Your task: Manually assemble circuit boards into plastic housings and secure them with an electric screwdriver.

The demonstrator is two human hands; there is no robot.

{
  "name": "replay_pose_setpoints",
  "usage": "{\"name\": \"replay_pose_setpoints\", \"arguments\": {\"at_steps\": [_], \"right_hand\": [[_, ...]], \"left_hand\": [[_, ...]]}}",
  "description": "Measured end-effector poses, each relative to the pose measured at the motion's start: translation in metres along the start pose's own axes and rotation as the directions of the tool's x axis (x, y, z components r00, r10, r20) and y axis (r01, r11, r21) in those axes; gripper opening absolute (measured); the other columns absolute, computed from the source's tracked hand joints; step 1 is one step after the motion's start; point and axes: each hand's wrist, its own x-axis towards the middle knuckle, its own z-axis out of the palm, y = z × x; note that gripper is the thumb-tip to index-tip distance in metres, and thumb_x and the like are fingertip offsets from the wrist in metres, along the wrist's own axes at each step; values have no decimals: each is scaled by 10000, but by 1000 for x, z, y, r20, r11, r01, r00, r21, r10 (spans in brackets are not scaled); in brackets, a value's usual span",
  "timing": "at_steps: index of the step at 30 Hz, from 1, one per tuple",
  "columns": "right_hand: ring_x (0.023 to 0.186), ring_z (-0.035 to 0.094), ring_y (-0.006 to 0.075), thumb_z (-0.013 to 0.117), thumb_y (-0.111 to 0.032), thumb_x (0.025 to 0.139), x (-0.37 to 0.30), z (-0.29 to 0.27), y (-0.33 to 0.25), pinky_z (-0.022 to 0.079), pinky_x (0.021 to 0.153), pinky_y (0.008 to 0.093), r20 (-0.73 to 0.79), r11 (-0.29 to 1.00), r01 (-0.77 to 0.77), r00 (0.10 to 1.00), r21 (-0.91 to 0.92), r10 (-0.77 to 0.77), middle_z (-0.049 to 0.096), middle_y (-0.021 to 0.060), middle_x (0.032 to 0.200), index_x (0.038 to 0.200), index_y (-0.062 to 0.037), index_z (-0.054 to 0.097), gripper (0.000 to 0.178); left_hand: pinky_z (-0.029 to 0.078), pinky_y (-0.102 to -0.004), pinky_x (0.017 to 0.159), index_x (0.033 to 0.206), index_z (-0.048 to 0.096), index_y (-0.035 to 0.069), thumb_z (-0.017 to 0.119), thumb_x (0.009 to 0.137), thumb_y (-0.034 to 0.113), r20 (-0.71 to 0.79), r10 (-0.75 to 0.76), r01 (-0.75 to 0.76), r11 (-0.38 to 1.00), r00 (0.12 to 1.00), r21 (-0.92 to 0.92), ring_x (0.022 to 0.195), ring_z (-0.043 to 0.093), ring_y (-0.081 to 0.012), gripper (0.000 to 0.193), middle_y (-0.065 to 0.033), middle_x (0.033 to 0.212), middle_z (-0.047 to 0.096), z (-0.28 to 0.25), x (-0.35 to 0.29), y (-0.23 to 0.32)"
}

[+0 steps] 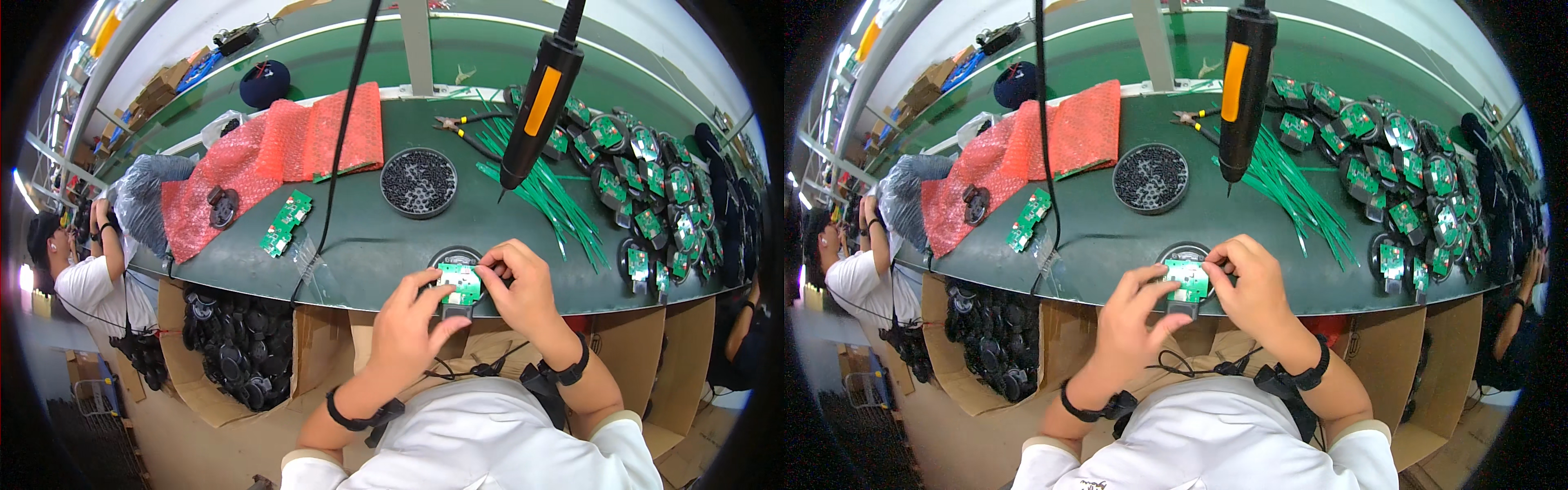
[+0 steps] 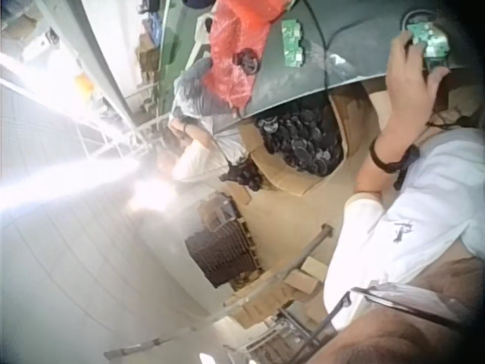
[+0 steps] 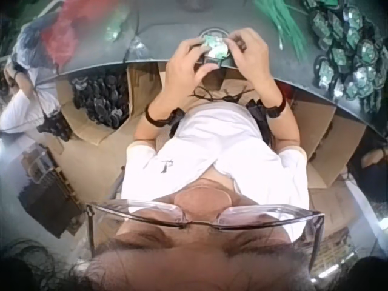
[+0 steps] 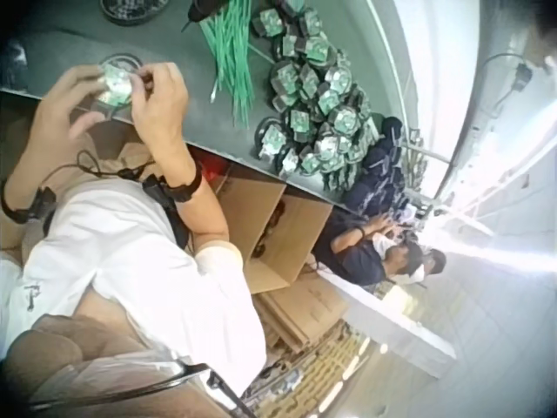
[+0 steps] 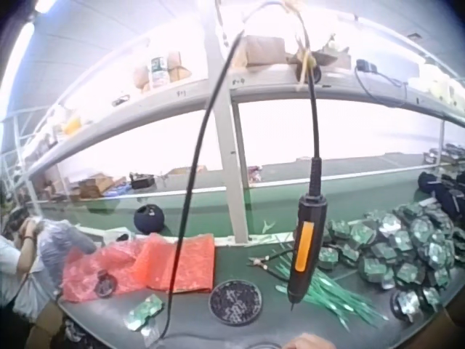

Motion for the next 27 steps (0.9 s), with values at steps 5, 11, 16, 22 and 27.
{"name": "replay_pose_setpoints", "arguments": {"at_steps": [5, 11, 16, 22, 27], "right_hand": [[695, 626, 129, 815, -68, 930, 22, -36, -4, 507, 637, 287, -70, 999, -30, 997, -29, 27, 695, 54, 896, 989, 9, 701, 149], [1385, 584, 287, 813, -134, 963, 108, -65, 9, 534, 1054, 408, -279, 984, 137, 955, 111, -102, 577, 169, 1549, 1585, -20, 458, 726], [1369, 608, 270, 778, -130, 1009, 161, -48, 13, 507, 1151, 424, -105, 913, 112, 992, 391, -76, 603, 157, 1490, 1689, -4, 289, 848], [1074, 681, 152, 831, -79, 924, 153, -52, -11, 565, 979, 345, 12, 947, 49, 998, 317, -56, 691, 42, 1195, 1498, -7, 562, 638], [901, 667, 157, 821, -121, 884, 131, -58, -32, 541, 838, 326, 237, 752, -24, 955, 659, -177, 683, 64, 1055, 1510, 5, 547, 695]], "left_hand": [[574, -454, 783, 1030, 745, 21, 840, 866, 74, -76, 3, 4, 996, 997, 87, 875, 728, -368, 197, -158, 972, 732, -23, 64, -30], [571, -501, 838, 1022, 743, 63, 812, 885, 109, -122, -54, 104, 883, 991, 457, 989, 723, -386, 161, -164, 1044, 708, -7, 141, -66], [574, -505, 872, 1009, 739, 77, 783, 911, 136, -86, -228, 239, 825, 970, 512, 1031, 720, -385, 122, -161, 1076, 703, 8, 165, -78], [574, -496, 891, 952, 736, 72, 783, 921, 159, -77, -251, 257, 842, 965, 473, 1024, 724, -380, 103, -165, 1075, 705, 12, 168, -91], [568, -495, 900, 936, 740, 70, 825, 896, 179, -69, -206, 216, 892, 976, 398, 1019, 720, -379, 144, -168, 1058, 707, 8, 166, -96]]}}
